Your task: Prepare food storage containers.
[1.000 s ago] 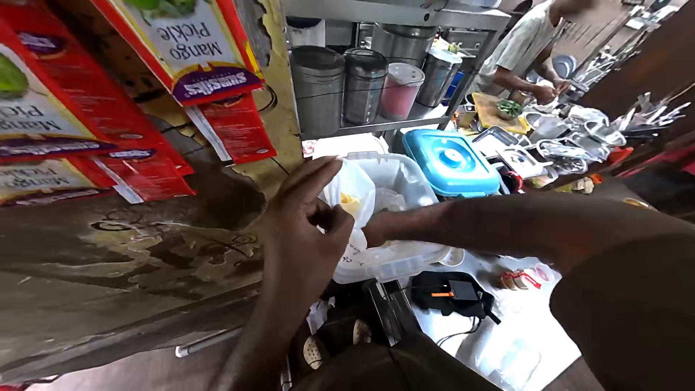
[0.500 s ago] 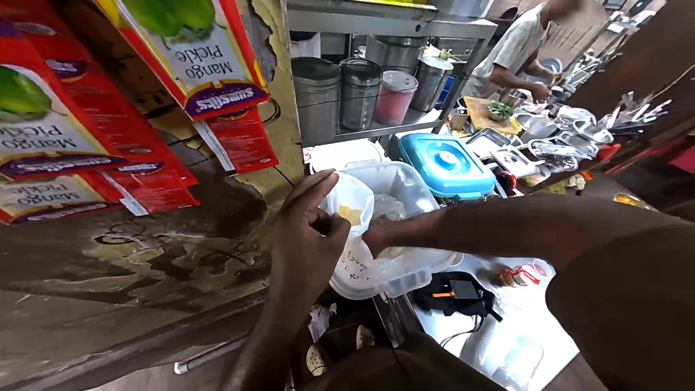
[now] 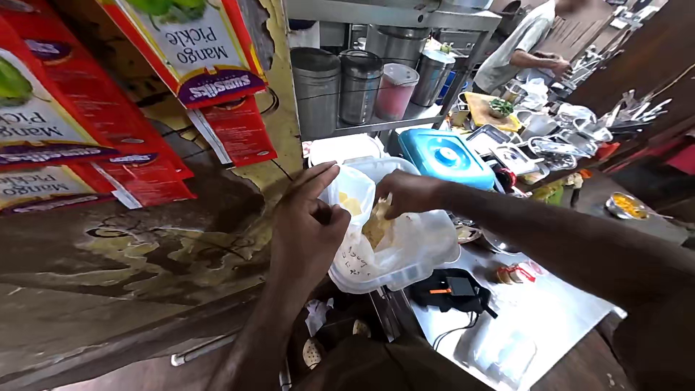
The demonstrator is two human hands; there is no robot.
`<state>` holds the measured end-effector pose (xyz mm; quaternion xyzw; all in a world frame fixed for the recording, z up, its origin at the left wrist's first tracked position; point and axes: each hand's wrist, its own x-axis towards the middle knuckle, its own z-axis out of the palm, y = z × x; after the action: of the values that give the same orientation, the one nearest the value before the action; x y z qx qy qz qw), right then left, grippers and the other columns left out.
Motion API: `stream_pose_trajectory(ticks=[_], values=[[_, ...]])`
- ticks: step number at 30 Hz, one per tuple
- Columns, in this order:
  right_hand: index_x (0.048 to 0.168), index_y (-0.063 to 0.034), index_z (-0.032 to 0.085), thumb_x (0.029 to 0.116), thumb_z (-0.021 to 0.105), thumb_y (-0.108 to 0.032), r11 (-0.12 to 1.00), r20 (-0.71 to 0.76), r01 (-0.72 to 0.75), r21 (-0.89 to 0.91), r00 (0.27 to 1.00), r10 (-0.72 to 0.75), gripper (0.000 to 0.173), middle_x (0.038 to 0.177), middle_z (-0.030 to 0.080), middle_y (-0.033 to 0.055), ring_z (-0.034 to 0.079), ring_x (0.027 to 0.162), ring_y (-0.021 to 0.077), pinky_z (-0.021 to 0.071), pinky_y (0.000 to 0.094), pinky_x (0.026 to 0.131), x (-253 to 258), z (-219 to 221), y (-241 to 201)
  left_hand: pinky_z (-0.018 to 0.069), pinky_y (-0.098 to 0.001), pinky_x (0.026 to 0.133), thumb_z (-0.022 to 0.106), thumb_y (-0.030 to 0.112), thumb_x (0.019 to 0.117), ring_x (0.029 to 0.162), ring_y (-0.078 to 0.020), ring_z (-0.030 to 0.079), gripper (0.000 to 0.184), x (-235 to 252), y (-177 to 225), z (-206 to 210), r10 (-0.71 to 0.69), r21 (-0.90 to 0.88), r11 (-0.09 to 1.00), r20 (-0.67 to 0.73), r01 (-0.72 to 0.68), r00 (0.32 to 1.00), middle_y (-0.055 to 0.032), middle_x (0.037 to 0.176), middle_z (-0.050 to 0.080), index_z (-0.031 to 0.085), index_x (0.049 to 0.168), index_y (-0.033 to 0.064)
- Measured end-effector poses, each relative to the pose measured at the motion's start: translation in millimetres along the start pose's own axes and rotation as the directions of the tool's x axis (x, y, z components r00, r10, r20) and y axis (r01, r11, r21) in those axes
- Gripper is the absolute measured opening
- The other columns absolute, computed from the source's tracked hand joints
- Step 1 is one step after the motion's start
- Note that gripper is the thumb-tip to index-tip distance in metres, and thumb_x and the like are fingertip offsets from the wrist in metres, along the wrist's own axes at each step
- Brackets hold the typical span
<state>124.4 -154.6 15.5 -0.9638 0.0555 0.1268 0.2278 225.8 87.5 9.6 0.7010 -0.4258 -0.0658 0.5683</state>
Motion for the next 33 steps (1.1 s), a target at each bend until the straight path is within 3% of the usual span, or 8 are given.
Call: stream_pose_trajectory(ticks=[5,11,16,19,23,28,31,33], values=[[0.112,-0.0128,0.074,0.0825,0.085,-0.008,0.984,-0.347,0.033,0.174,0.937,0.030,0.032,0.110,0.074,0.0018,0.074,0.084,0.0132,0.0665,0.0342,0.076,-57,-52,-13,0.0597,-0.0289,0.055,0.068,0.006,0.0861,0.059,-0.0077,0.062,0.056,12,12,12,-0.070,-0.056,0.996,0.100,0.076,0.993,0.0075,0.146,0.055,0.065,0.138,0.0250],[0.111,-0.0098,0.072,0.0843,0.084,-0.007,0.971,-0.590,0.181,0.155,0.805,-0.056,0.029,0.110,0.074,0.0012,0.075,0.088,0.0122,0.0682,0.0316,0.075,-84,-67,-57,0.0654,-0.0353,0.063,0.070,0.006,0.0862,0.070,-0.0130,0.070,0.051,35,27,39,-0.152,-0.096,0.979,0.246,0.180,0.957,0.0046,0.143,0.057,0.067,0.134,0.0227],[0.114,-0.0127,0.073,0.0850,0.081,-0.005,0.988,-0.484,0.152,-0.039,0.862,-0.151,0.031,0.117,0.067,0.0061,0.071,0.099,0.0125,0.0658,0.0300,0.081,-73,-51,-52,0.0649,-0.0337,0.062,0.076,0.002,0.0868,0.068,-0.0170,0.070,0.042,48,30,54,-0.217,-0.204,0.935,0.323,0.291,0.921,-0.0007,0.128,0.066,0.070,0.125,0.0172],[0.110,-0.0133,0.076,0.0843,0.083,-0.008,0.983,-0.448,0.152,-0.102,0.875,-0.182,0.027,0.120,0.068,0.0054,0.069,0.104,0.0111,0.0635,0.0289,0.086,-75,-53,-45,0.0620,-0.0326,0.059,0.074,-0.002,0.0868,0.064,-0.0179,0.068,0.045,51,23,56,-0.257,-0.253,0.903,0.328,0.347,0.909,-0.0040,0.120,0.070,0.070,0.128,0.0159],[0.113,-0.0099,0.075,0.0848,0.083,-0.006,0.985,-0.395,0.175,0.006,0.905,-0.159,0.030,0.116,0.071,0.0047,0.072,0.102,0.0094,0.0641,0.0276,0.088,-72,-50,-42,0.0583,-0.0312,0.057,0.071,-0.005,0.0884,0.062,-0.0187,0.065,0.041,49,18,61,-0.281,-0.356,0.842,0.350,0.405,0.893,-0.0115,0.106,0.072,0.069,0.127,0.0092],[0.108,-0.0107,0.072,0.0889,0.080,-0.010,0.988,-0.353,0.149,-0.043,0.923,-0.155,0.020,0.104,0.074,0.0003,0.073,0.091,0.0081,0.0648,0.0286,0.082,-68,-49,-38,0.0574,-0.0303,0.058,0.072,-0.006,0.0884,0.064,-0.0191,0.064,0.039,47,18,64,-0.278,-0.400,0.817,0.358,0.415,0.892,-0.0119,0.110,0.071,0.071,0.125,0.0093],[0.109,-0.0101,0.074,0.0895,0.080,-0.011,0.987,-0.333,0.150,-0.054,0.929,-0.160,0.020,0.113,0.071,0.0031,0.072,0.096,0.0105,0.0643,0.0293,0.085,-70,-51,-32,0.0585,-0.0307,0.057,0.070,-0.005,0.0884,0.064,-0.0191,0.066,0.042,47,20,63,-0.275,-0.359,0.847,0.333,0.391,0.902,-0.0087,0.116,0.071,0.071,0.127,0.0117],[0.108,-0.0100,0.074,0.0902,0.079,-0.011,0.982,-0.397,0.182,-0.049,0.899,-0.187,0.018,0.112,0.069,0.0041,0.072,0.094,0.0108,0.0647,0.0289,0.083,-71,-51,-30,0.0576,-0.0306,0.057,0.070,-0.004,0.0904,0.064,-0.0192,0.065,0.041,44,26,61,-0.274,-0.321,0.870,0.319,0.375,0.908,-0.0081,0.115,0.071,0.070,0.127,0.0134]])
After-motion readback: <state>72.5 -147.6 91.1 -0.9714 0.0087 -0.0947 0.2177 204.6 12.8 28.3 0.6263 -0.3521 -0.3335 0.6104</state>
